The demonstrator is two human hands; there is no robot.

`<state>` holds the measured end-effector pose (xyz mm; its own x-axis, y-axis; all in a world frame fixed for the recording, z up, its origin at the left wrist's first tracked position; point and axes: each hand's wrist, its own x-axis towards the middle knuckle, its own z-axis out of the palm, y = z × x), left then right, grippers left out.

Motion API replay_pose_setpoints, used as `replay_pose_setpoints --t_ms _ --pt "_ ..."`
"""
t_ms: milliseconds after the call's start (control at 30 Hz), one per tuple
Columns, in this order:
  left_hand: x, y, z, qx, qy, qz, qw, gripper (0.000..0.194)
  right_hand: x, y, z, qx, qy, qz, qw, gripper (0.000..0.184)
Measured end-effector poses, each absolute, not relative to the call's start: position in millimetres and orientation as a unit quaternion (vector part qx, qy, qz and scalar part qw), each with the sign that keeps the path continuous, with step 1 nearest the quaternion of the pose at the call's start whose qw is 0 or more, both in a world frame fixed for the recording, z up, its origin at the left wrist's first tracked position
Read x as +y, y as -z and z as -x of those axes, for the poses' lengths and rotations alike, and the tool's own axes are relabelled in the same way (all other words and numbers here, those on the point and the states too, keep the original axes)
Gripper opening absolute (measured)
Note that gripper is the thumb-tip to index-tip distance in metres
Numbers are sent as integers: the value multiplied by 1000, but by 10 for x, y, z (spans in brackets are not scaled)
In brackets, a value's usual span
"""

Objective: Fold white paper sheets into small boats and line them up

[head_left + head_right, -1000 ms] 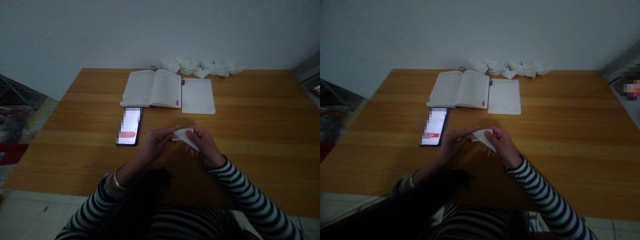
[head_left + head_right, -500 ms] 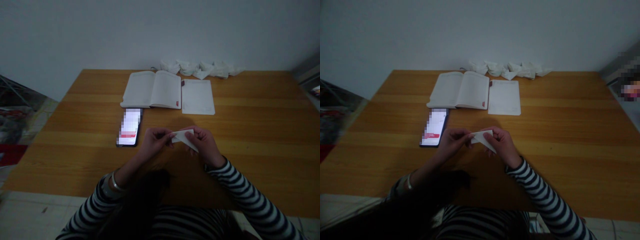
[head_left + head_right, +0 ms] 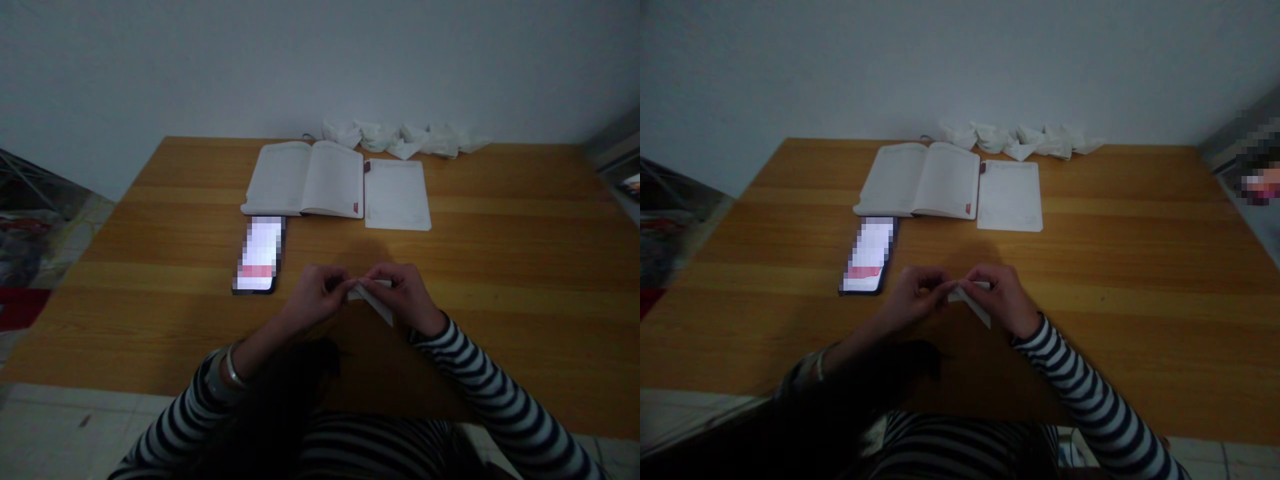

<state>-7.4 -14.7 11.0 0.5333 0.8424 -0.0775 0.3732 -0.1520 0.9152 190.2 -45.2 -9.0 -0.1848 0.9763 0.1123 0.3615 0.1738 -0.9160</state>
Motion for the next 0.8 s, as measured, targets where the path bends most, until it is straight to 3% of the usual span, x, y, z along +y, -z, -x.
replay_pose_setpoints --t_ms 133,267,433,567,700,800 --pt "-105 -124 85 375 -186 -786 455 31 -440 93 -1916 -682 -395 494 368 25" --pt "-109 -115 65 426 -179 -774 432 33 -417 72 -1932 -687 -415 490 340 26" --pt "-70 -62 82 502 -230 -726 411 37 -416 128 -1932 -567 -550 462 404 31" --pt "7 -64 130 530 -303 -615 498 32 -420 182 -1913 -430 -667 413 447 43" --pt "40 -64 136 481 -315 -549 607 32 -411 197 -1867 -483 -641 378 462 58" --pt "17 -14 102 464 -292 -546 634 35 -403 225 -1851 -524 -553 435 480 37"
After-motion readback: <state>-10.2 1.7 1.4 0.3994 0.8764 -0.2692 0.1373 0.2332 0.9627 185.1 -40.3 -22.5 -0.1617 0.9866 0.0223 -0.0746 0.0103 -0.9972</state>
